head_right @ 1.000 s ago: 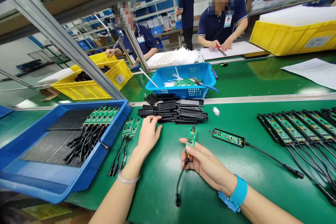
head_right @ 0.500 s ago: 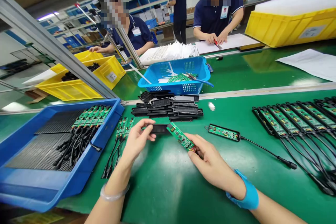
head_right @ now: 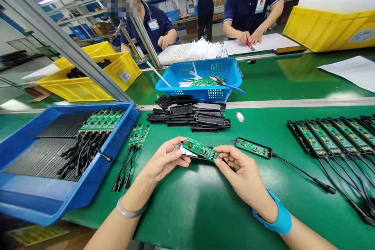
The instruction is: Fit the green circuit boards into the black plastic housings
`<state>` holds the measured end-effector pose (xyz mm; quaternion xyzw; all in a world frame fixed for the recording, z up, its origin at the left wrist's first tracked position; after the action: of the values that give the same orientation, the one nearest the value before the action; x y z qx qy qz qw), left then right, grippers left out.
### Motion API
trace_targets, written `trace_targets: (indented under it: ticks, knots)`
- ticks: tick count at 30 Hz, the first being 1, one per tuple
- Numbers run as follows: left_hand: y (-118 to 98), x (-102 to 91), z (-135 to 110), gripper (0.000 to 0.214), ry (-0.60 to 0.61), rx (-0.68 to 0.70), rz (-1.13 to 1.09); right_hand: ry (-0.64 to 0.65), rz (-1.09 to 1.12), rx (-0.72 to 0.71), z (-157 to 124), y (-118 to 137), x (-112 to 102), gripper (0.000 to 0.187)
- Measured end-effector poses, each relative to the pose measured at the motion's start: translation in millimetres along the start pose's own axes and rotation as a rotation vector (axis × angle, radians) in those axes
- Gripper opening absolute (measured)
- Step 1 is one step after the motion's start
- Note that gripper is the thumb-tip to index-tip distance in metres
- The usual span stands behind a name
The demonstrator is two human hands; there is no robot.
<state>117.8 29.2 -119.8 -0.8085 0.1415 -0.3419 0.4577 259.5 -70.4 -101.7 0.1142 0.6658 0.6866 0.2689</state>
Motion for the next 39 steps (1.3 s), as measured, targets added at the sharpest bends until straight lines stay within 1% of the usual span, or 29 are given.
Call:
trace_targets:
  ticks: [1, 3, 6, 10, 13, 17, 20, 23, 27, 29, 33, 36, 39]
  knots:
    - [-0.1, 2.4, 0.2, 0.040, 0.013, 0.009, 0.012, 0.008, -0.022, -0.011, 0.3, 0.7, 0.3, 0.029]
    - [-1.9, 5.8, 0.9, 0.041, 0.024, 0.053, 0.047, 0.023, -0.106, -0.078, 0.0, 4.1, 1.2, 0.028]
    - [-5.6, 5.0, 2.1, 0.043, -0.015, 0.154, 0.102, 0.039, -0.212, -0.224, -2.7, 12.1, 3.3, 0.028]
    - [-11.3, 3.1, 0.8, 0.043, -0.081, 0.306, 0.178, 0.039, -0.227, -0.336, -4.4, 19.8, 3.1, 0.030]
    - [-14.4, 6.9, -1.8, 0.044, -0.081, 0.377, 0.223, 0.034, -0.241, -0.381, -3.8, 23.9, 1.8, 0.032]
    - [-14.1, 12.4, -3.0, 0.055, -0.038, 0.380, 0.208, 0.030, -0.246, -0.404, -3.4, 25.7, 0.5, 0.032]
    - [-9.2, 17.4, -1.5, 0.060, 0.024, 0.343, 0.149, 0.019, -0.239, -0.394, -3.7, 22.6, 0.1, 0.030]
    - [-1.6, 18.6, 2.2, 0.053, 0.045, 0.300, 0.073, -0.010, -0.233, -0.409, -4.5, 20.4, -0.7, 0.029]
    - [1.9, 15.1, 5.7, 0.034, 0.009, 0.312, 0.017, -0.024, -0.236, -0.452, -5.2, 20.1, 0.2, 0.031]
    - [1.8, 15.9, 5.8, 0.035, 0.018, 0.318, 0.018, -0.022, -0.236, -0.454, -4.8, 19.2, 0.3, 0.032]
    - [3.1, 21.8, 5.2, 0.043, 0.064, 0.301, 0.013, -0.017, -0.236, -0.466, -5.6, 20.3, 1.1, 0.032]
    - [6.3, 23.6, 6.9, 0.047, 0.031, 0.295, -0.022, -0.014, -0.255, -0.485, -7.4, 23.1, 4.2, 0.030]
    - [10.1, 20.7, 9.4, 0.054, -0.071, 0.306, -0.050, -0.020, -0.273, -0.439, -5.9, 20.6, 6.1, 0.027]
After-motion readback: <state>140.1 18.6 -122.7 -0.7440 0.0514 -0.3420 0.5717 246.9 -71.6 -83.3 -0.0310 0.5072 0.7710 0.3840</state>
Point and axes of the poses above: each hand's wrist, its own z-axis towards the middle knuckle, its own x-axis out of the palm, y = z × x, the point moved 10 cm from there along z, towards the middle knuckle, and after that the axes turned 8 degrees about -y, right-handed, at the moved point
